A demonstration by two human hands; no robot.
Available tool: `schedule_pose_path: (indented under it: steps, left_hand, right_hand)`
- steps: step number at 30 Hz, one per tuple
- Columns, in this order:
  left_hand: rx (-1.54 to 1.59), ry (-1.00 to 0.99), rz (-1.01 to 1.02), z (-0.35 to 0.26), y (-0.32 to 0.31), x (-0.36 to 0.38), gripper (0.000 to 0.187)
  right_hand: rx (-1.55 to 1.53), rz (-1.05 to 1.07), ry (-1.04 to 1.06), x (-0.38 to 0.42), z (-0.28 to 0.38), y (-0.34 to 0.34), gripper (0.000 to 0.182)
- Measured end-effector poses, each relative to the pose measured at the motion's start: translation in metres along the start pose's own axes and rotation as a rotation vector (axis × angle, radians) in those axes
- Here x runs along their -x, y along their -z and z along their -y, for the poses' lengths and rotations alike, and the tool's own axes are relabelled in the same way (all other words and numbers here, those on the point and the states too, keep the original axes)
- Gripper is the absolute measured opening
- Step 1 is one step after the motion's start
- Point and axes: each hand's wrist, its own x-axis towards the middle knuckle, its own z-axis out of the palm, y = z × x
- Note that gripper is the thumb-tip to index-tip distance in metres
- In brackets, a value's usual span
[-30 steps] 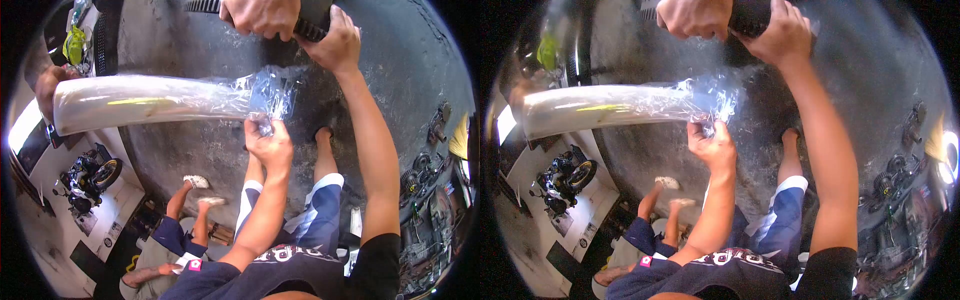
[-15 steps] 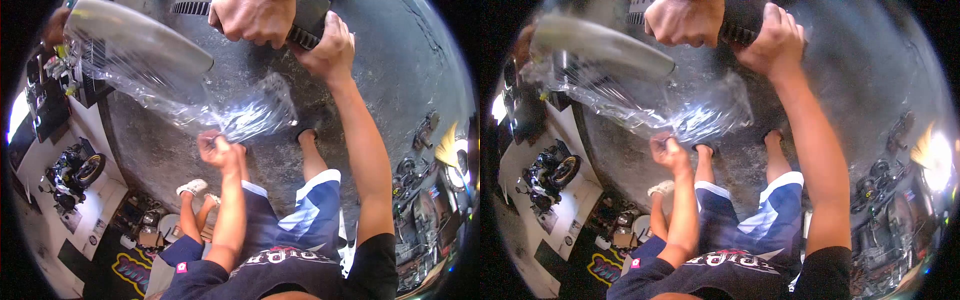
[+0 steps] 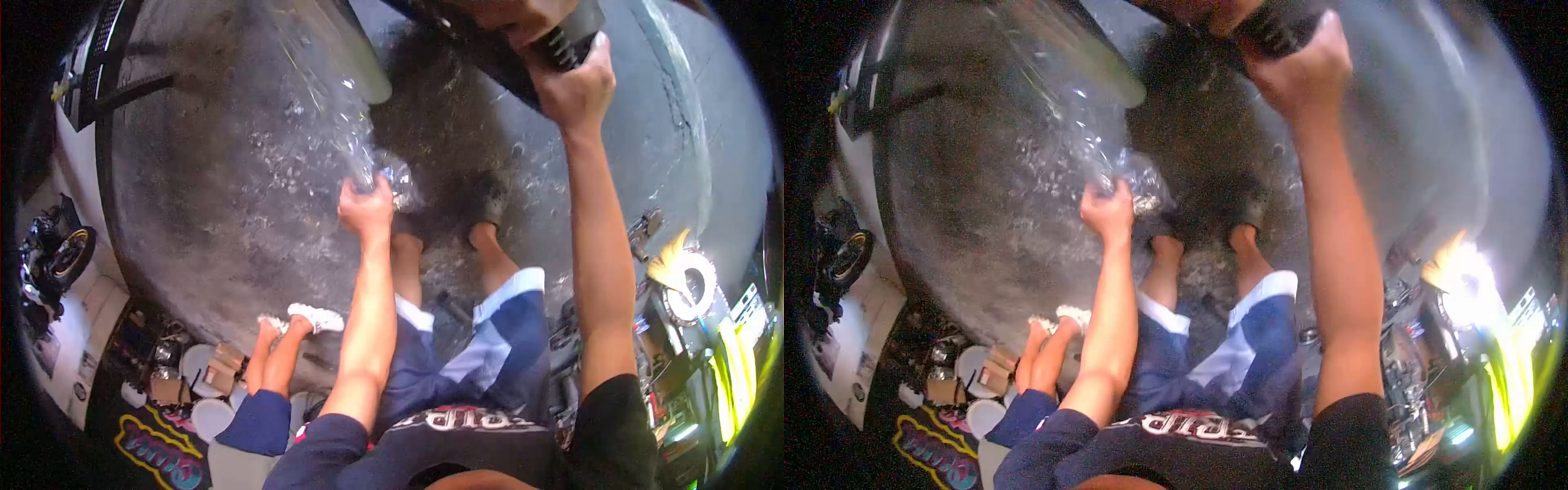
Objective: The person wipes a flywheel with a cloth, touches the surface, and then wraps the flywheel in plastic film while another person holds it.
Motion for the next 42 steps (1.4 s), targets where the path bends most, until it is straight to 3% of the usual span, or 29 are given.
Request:
schedule_pose_path:
  steps: [6, 9, 11, 13, 16, 18, 21, 22, 29, 33, 37, 39, 40, 42]
  left_hand:
    - [0.012, -0.027, 0.100, 0.001, -0.012, 0.029, 0.027]
    - [0.084, -0.012, 0.118, -0.006, -0.019, 0.039, 0.029]
    - [0.102, -0.102, -0.026, -0.009, -0.031, 0.032, 0.031]
    - [0.259, -0.003, 0.090, -0.016, -0.036, 0.036, 0.038]
    - [0.187, 0.040, 0.051, -0.014, -0.044, 0.048, 0.038]
    - [0.305, 0.047, -0.028, -0.025, -0.040, 0.040, 0.031]
    - [0.182, 0.112, 0.046, -0.039, -0.032, 0.032, 0.026]
    - [0.192, 0.049, -0.002, -0.031, -0.039, 0.037, 0.022]
    - [0.288, 0.102, 0.080, -0.012, -0.054, 0.101, 0.029]
    - [0.410, 0.100, 0.046, -0.038, -0.048, 0.093, 0.038]
    - [0.290, 0.046, 0.120, -0.044, -0.039, 0.081, 0.040]
    - [0.335, 0.130, 0.157, -0.054, -0.024, 0.071, 0.028]
    - [0.285, 0.050, 0.122, -0.049, -0.024, 0.071, 0.043]
    - [0.259, 0.071, 0.120, -0.042, -0.023, 0.071, 0.044]
  right_hand:
    - [-0.079, -0.058, 0.033, -0.004, 0.003, -0.005, 0.069]
    - [-0.083, 0.031, -0.007, -0.005, 0.009, 0.004, 0.070]
    - [-0.089, 0.032, 0.055, -0.004, 0.010, 0.000, 0.071]
    - [-0.189, -0.006, 0.044, 0.002, 0.009, 0.001, 0.070]
    - [-0.154, 0.017, 0.113, 0.017, 0.004, -0.006, 0.068]
    - [-0.155, 0.007, 0.115, 0.018, 0.002, -0.008, 0.068]
    - [-0.133, -0.021, 0.182, 0.020, 0.006, -0.013, 0.067]
    - [-0.151, -0.023, 0.173, 0.019, 0.008, -0.013, 0.067]
    - [-0.149, 0.041, 0.217, 0.002, 0.014, -0.007, 0.064]
    - [-0.175, 0.051, 0.185, 0.000, 0.014, -0.005, 0.063]
    - [-0.140, 0.014, 0.207, 0.006, 0.006, -0.005, 0.063]
    - [-0.107, 0.021, 0.221, 0.007, 0.001, -0.006, 0.064]
    - [-0.142, 0.012, 0.212, 0.008, 0.000, -0.006, 0.064]
    - [-0.157, -0.004, 0.229, 0.008, -0.008, -0.005, 0.063]
